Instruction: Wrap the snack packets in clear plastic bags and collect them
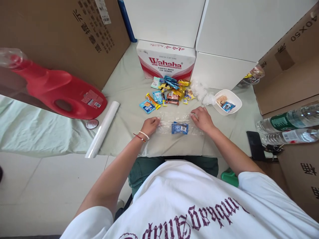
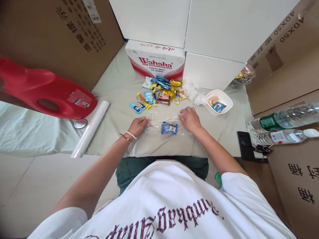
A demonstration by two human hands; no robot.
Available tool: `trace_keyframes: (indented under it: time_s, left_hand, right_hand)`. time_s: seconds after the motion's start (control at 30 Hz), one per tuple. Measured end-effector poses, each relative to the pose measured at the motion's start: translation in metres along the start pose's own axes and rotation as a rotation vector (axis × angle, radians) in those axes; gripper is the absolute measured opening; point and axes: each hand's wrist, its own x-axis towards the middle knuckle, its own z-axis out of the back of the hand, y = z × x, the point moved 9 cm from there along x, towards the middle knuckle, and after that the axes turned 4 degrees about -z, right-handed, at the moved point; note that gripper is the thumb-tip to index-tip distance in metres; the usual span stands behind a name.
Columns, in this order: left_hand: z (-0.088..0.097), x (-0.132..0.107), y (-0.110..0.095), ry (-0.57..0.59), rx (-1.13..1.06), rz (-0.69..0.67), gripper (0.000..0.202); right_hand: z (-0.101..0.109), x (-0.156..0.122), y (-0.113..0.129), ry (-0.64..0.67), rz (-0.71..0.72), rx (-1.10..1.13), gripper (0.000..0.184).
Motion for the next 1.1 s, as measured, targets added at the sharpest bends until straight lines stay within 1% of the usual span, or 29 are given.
trace_keyframes:
  time_s: [0.03,0.1,0.13,0.17,0.2,0.23,0.3,0.33,0.37,0.4,0.43,0.47,0.5,0.53,0.57,0.6,0.63,0.67,0.7,0.8,0.83,0.87,0.9,0.93,1.0,1.03,1.07,1.1]
  left_hand:
    - [0.001,0.000,0.001,-0.010,-0.007,0.008,0.050]
    - [0.007,0.000,0.002,-0.044,-0.014,0.020,0.050]
    - [0.013,-0.001,0.002,-0.075,-0.012,0.023,0.049]
    - [0.020,-0.003,0.001,-0.114,-0.005,0.029,0.046]
    - [0.030,-0.008,-0.001,-0.191,0.014,0.035,0.043]
    - [0.044,-0.017,-0.005,-0.311,0.052,0.035,0.040]
    - [0.072,-0.048,-0.023,-0.618,0.175,-0.012,0.035]
    - [0.078,-0.068,-0.039,-0.757,0.254,-0.072,0.033]
    - [0.075,-0.083,-0.056,-0.799,0.327,-0.162,0.033]
    - [0.061,-0.093,-0.073,-0.744,0.386,-0.266,0.032]
    - [0.038,-0.097,-0.088,-0.590,0.433,-0.368,0.031]
    - [0.010,-0.099,-0.100,-0.409,0.476,-0.452,0.031]
    - [-0.018,-0.099,-0.105,-0.235,0.521,-0.486,0.034]
    - [-0.039,-0.097,-0.107,-0.118,0.561,-0.484,0.038]
    - [-0.057,-0.094,-0.106,-0.030,0.600,-0.469,0.041]
    - [-0.071,-0.089,-0.103,0.033,0.638,-0.448,0.044]
    - [-0.080,-0.084,-0.100,0.069,0.673,-0.429,0.046]
    - [-0.086,-0.078,-0.097,0.093,0.704,-0.417,0.046]
    - [-0.090,-0.074,-0.095,0.106,0.728,-0.411,0.046]
    - [-0.091,-0.068,-0.094,0.099,0.759,-0.410,0.045]
    - [-0.091,-0.068,-0.095,0.095,0.761,-0.410,0.045]
    - [-0.091,-0.068,-0.096,0.092,0.761,-0.410,0.045]
    - [-0.091,-0.069,-0.097,0.088,0.762,-0.408,0.045]
    - [-0.091,-0.070,-0.097,0.086,0.762,-0.406,0.045]
    - [-0.092,-0.071,-0.098,0.083,0.763,-0.402,0.045]
    - [-0.092,-0.071,-0.098,0.082,0.764,-0.399,0.045]
    - [-0.092,-0.071,-0.098,0.082,0.766,-0.396,0.046]
    - [-0.093,-0.071,-0.097,0.082,0.769,-0.392,0.046]
  right_hand:
    - [-0.003,-0.003,0.016,-0.005,0.084,0.029,0.038]
    - [-0.019,-0.008,0.042,0.069,0.208,0.076,0.040]
    - [-0.030,-0.009,0.048,0.130,0.223,0.087,0.038]
    - [-0.042,-0.009,0.050,0.191,0.207,0.096,0.034]
    - [-0.053,-0.007,0.048,0.242,0.170,0.110,0.030]
    - [-0.062,-0.005,0.045,0.278,0.131,0.134,0.029]
    - [-0.072,0.000,0.039,0.305,0.084,0.200,0.029]
    - [-0.074,0.002,0.038,0.305,0.082,0.234,0.029]
    - [-0.075,0.003,0.038,0.305,0.091,0.263,0.028]
    - [-0.075,0.004,0.039,0.310,0.105,0.288,0.028]
    - [-0.075,0.004,0.041,0.318,0.118,0.308,0.028]
    - [-0.074,0.005,0.043,0.330,0.131,0.325,0.029]
    - [-0.074,0.005,0.044,0.343,0.142,0.339,0.029]
    - [-0.074,0.006,0.046,0.360,0.152,0.349,0.029]
    - [-0.074,0.007,0.046,0.381,0.158,0.352,0.029]
    - [-0.075,0.008,0.046,0.400,0.161,0.347,0.028]
    - [-0.075,0.010,0.044,0.408,0.158,0.331,0.028]
    - [-0.073,0.013,0.041,0.392,0.147,0.300,0.028]
    - [-0.070,0.018,0.036,0.347,0.127,0.254,0.028]
    - [-0.054,0.033,0.019,0.132,0.020,0.064,0.031]
    - [-0.053,0.037,0.013,0.100,-0.024,0.006,0.036]
    - [-0.055,0.041,0.009,0.108,-0.069,-0.027,0.042]
    - [-0.059,0.044,0.005,0.146,-0.109,-0.032,0.045]
    - [-0.065,0.047,0.003,0.197,-0.141,-0.016,0.043]
    - [-0.072,0.052,0.003,0.285,-0.167,0.050,0.027]
    - [-0.073,0.054,0.004,0.309,-0.166,0.078,0.020]
    - [-0.072,0.055,0.006,0.317,-0.162,0.101,0.018]
    - [-0.068,0.055,0.008,0.312,-0.155,0.124,0.018]
